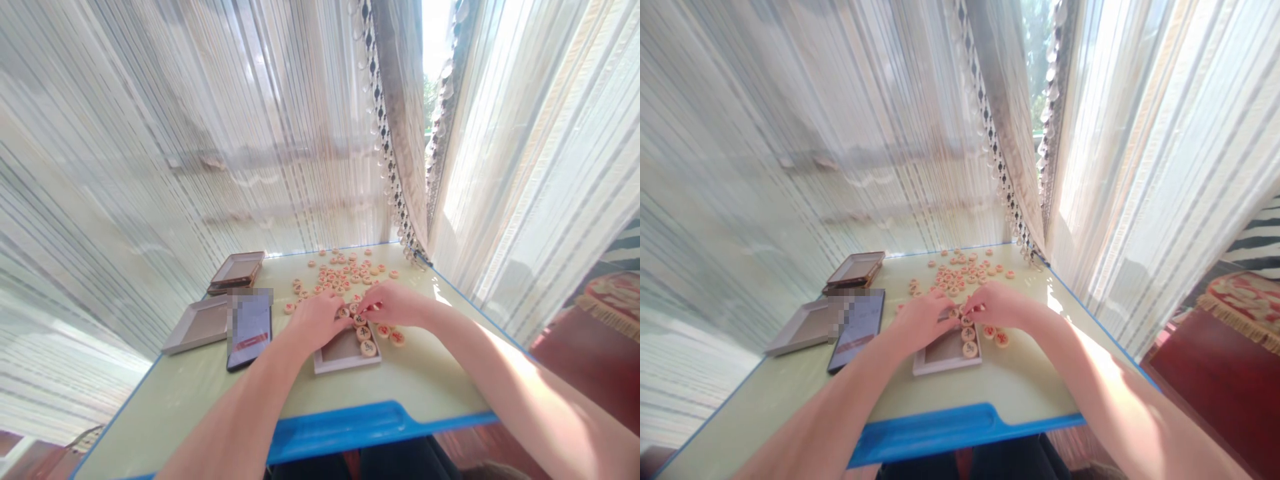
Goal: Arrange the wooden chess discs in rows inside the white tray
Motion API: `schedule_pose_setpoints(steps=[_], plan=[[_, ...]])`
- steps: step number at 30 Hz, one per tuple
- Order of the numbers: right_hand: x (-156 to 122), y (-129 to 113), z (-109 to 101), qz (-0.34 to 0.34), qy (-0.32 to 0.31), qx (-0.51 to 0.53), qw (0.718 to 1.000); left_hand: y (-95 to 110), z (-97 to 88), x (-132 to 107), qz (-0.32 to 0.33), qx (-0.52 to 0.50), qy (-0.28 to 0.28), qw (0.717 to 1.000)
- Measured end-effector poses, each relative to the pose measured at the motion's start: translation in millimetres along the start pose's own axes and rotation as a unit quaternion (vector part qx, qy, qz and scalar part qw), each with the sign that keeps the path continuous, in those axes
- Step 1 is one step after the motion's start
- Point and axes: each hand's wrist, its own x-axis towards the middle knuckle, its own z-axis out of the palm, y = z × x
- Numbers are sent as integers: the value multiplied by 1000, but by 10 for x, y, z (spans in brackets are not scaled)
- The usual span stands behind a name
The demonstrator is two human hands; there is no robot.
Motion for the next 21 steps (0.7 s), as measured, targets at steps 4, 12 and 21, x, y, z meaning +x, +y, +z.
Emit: schedule_pose_setpoints(steps=[4,12,21], plan=[[17,33,15,5,-14,-6,1000,3,-20,-5,5,7,-12,1000],[25,32,26,65,-43,16,997,27,-11,3,5,15,-8,1000],[37,44,28,91,-43,40,994,11,72,14,5,19,14,1000]])
